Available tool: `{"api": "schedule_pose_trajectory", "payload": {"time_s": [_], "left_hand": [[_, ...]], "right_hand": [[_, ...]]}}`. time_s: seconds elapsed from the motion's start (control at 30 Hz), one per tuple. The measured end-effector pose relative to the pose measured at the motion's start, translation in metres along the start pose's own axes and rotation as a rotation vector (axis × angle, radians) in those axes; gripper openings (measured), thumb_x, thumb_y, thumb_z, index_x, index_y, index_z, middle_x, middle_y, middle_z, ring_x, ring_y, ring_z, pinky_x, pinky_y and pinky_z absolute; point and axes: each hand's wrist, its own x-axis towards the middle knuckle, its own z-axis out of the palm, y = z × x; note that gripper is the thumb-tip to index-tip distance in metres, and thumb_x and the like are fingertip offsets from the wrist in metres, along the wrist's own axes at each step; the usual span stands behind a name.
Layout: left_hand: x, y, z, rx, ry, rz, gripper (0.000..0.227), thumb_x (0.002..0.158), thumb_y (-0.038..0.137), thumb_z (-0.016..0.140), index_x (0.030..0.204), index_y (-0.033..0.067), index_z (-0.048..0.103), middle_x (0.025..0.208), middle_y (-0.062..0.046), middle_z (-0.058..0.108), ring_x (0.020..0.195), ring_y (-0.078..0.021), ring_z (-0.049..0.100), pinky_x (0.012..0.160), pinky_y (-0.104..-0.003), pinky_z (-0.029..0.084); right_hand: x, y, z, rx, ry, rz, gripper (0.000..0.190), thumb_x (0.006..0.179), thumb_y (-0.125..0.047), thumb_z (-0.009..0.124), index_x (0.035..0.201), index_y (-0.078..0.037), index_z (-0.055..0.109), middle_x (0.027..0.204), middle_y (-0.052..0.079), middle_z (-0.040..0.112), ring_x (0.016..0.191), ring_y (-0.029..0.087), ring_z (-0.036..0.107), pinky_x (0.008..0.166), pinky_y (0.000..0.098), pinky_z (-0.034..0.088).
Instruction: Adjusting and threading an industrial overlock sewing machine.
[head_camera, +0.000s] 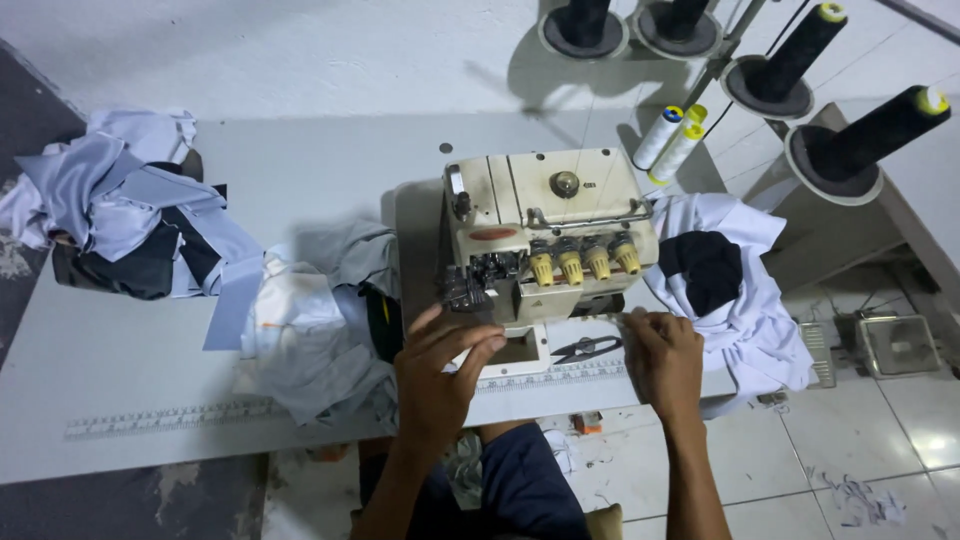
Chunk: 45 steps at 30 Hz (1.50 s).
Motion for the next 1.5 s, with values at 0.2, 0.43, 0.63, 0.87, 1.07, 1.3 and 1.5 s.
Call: {"api": "schedule_pose_trajectory", "payload": {"time_s": [0.2,0.43,0.63,0.87,1.07,1.3,1.5], "left_hand": [[0.004,-0.007,0.001,-0.091,0.052,-0.032,0.005,0.089,0.011,0.077,0.091,0.0099,0.081,0.087,-0.004,0.077,0.083,-0.0194,0.071,0.076,-0.035,0.055],[0.016,0.004,-0.007,-0.261,-0.028,-0.291,0.010,0.084,0.015,0.080,0.092,0.0095,0.084,0.088,-0.005,0.082,0.082,-0.0167,0.077,0.073,-0.029,0.059],[0.009,-0.004,0.002,-0.317,-0.053,-0.288,0.012,0.086,0.016,0.080,0.096,0.0079,0.083,0.092,-0.008,0.081,0.090,-0.0185,0.076,0.078,-0.031,0.060],[0.008,0.001,0.002,-0.376,-0.021,-0.342,0.014,0.088,0.015,0.079,0.097,0.0058,0.082,0.093,-0.007,0.083,0.088,-0.0159,0.079,0.078,-0.027,0.063],[0.007,-0.002,0.002,-0.357,-0.027,-0.336,0.013,0.087,0.015,0.079,0.098,0.0066,0.082,0.093,-0.008,0.083,0.087,-0.0159,0.079,0.078,-0.026,0.063],[0.013,-0.010,0.002,-0.370,-0.087,-0.305,0.015,0.088,0.018,0.079,0.095,0.0066,0.084,0.088,-0.007,0.082,0.082,-0.0166,0.077,0.071,-0.027,0.060],[0.014,-0.021,0.007,-0.459,-0.119,-0.288,0.014,0.086,0.013,0.081,0.095,0.0018,0.082,0.088,-0.007,0.079,0.081,-0.0157,0.074,0.071,-0.026,0.058]], "right_hand": [[0.005,-0.004,0.002,0.119,-0.118,-0.130,0.032,0.095,-0.012,0.064,0.124,-0.025,0.072,0.113,0.000,0.064,0.099,0.027,0.052,0.080,0.0441,0.037],[0.000,-0.049,-0.008,0.098,-0.154,-0.227,0.033,0.095,-0.040,0.062,0.122,-0.023,0.071,0.120,0.004,0.065,0.114,0.031,0.057,0.091,0.0495,0.042],[-0.006,-0.054,0.000,0.084,-0.102,-0.288,0.029,0.093,-0.034,0.069,0.119,-0.020,0.068,0.119,0.002,0.063,0.109,0.031,0.055,0.088,0.0473,0.039],[0.001,-0.053,-0.001,0.202,-0.105,-0.351,0.020,0.095,-0.030,0.067,0.113,-0.021,0.069,0.125,-0.005,0.067,0.113,0.024,0.058,0.092,0.0446,0.039],[0.001,-0.064,-0.020,0.172,-0.031,-0.395,0.024,0.090,-0.019,0.071,0.113,-0.018,0.066,0.136,0.003,0.064,0.129,0.031,0.056,0.112,0.0551,0.033],[0.055,-0.159,-0.074,0.760,0.106,-0.222,0.012,0.100,-0.009,0.058,0.096,-0.001,0.067,0.095,0.013,0.070,0.087,0.027,0.066,0.080,0.0352,0.052],[0.063,-0.183,-0.056,1.317,-0.106,0.309,0.020,0.096,-0.016,0.070,0.111,-0.005,0.065,0.083,0.001,0.063,0.073,0.011,0.057,0.064,0.0236,0.046]]}}
